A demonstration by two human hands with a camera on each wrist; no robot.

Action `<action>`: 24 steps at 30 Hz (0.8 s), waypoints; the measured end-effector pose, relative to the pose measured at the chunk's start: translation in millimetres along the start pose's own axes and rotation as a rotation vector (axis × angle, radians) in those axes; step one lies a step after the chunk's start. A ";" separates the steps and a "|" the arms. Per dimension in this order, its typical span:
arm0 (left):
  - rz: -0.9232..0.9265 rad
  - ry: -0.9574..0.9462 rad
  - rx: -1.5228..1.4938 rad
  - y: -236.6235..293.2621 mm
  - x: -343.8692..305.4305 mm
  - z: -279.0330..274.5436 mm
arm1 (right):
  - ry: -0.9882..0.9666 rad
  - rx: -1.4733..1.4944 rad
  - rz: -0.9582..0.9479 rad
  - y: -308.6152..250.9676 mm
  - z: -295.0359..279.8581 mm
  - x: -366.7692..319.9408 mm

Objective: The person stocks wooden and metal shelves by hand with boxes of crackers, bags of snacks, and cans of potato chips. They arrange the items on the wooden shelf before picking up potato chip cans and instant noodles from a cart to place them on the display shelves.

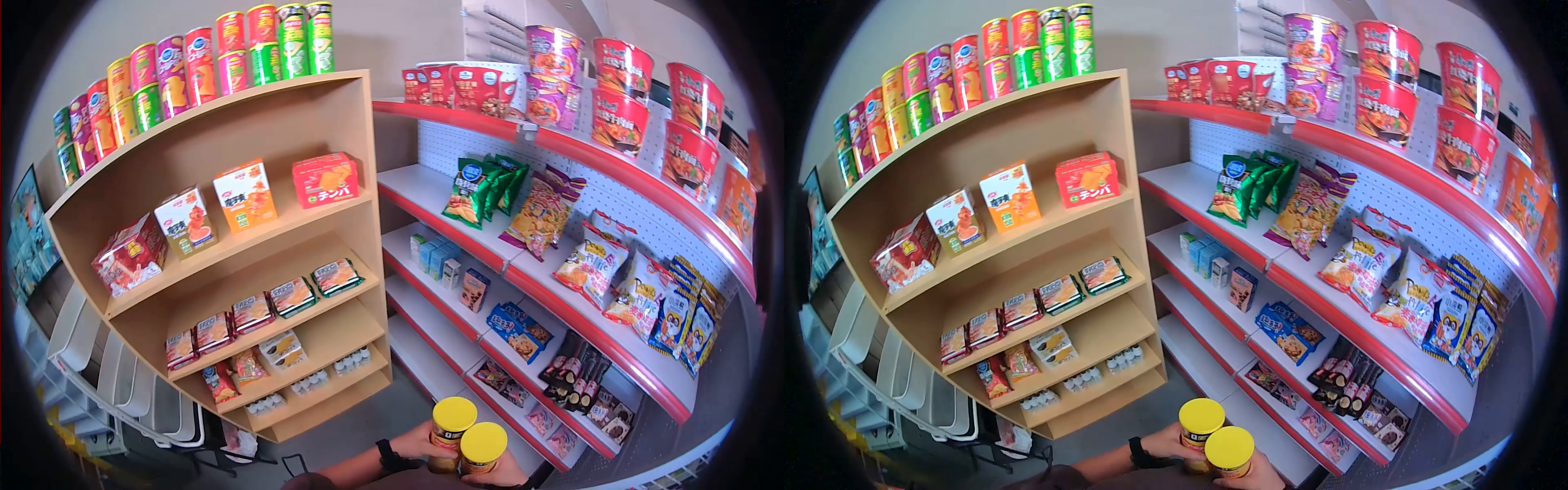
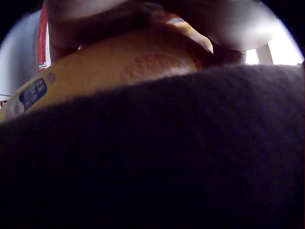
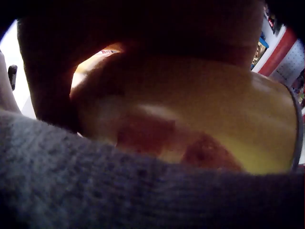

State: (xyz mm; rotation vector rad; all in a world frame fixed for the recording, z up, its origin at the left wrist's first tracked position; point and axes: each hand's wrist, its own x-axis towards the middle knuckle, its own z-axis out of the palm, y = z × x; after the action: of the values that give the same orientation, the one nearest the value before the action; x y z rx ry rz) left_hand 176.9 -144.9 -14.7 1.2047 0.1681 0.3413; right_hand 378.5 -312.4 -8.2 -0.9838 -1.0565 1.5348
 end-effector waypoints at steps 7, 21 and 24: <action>-0.024 -0.002 0.059 9.6 -2.0 10.4 | 0.262 -0.315 -0.146 4.8 2.8 -9.6; -0.133 -0.100 0.050 -17.9 41.1 62.9 | 1.885 -0.432 -0.398 56.6 5.3 -209.0; -0.180 -0.123 0.054 -27.5 46.4 76.5 | 2.188 -0.372 -0.413 83.1 6.9 -297.9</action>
State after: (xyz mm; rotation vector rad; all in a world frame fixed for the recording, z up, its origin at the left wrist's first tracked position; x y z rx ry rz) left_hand 248.5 -205.2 -10.9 1.2505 0.1781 0.1057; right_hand 403.4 -616.3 -60.7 -1.6660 0.1954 -0.5283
